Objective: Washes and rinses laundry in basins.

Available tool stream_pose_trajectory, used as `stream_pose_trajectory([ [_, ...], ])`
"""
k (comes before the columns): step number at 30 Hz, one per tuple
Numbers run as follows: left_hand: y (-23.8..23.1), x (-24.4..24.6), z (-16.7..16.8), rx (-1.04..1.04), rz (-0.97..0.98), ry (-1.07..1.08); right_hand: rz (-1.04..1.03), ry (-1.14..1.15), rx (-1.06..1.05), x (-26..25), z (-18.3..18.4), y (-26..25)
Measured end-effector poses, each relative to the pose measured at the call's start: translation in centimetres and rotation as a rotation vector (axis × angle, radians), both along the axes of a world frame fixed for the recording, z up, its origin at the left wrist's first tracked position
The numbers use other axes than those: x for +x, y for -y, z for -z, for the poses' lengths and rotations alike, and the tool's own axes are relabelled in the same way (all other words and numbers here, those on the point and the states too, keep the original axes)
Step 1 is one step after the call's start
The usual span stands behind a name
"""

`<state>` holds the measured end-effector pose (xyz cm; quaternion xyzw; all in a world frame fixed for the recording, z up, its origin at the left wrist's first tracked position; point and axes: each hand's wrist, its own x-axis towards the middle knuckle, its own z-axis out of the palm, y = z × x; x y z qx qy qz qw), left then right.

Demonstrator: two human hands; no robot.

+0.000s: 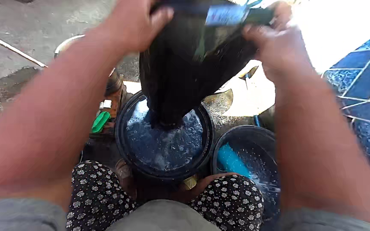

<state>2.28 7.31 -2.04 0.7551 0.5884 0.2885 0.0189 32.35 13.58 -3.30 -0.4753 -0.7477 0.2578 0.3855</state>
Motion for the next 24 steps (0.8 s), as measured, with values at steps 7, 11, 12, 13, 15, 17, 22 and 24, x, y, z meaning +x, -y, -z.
stream_pose_trajectory([
  [7, -0.4, 1.7, 28.2, -0.787, -0.107, 0.122, -0.079, 0.365, -0.443, -3.2, 27.2, -0.7],
  [11, 4.3, 4.6, 39.7, -1.096, -0.013, -0.022, -0.207, 0.704, -0.803, -4.8, 39.3, 5.1],
  [12, 5.6, 4.9, 40.7, -1.155, 0.023, -0.076, -0.270, 0.805, -0.817, -4.9, 40.6, 7.0],
  [13, 6.9, 5.2, 41.1, -1.210, 0.044, -0.129, -0.319, 0.899, -0.817, -5.0, 40.9, 9.0],
  [15, 9.1, 5.5, 41.1, -1.295, 0.067, -0.222, -0.413, 1.039, -0.899, -5.2, 40.2, 11.4],
  [17, 10.3, 5.4, 40.8, -1.407, 0.086, -0.299, -0.527, 1.118, -0.981, -5.1, 40.0, 11.9],
  [22, 8.6, 4.4, 36.3, -1.240, 0.137, -0.101, -0.540, 0.903, -0.915, -5.4, 38.3, 9.9],
  [24, 7.7, 5.1, 30.4, -0.906, 0.195, -0.026, -0.491, 0.663, -0.760, -6.8, 33.6, 9.8],
])
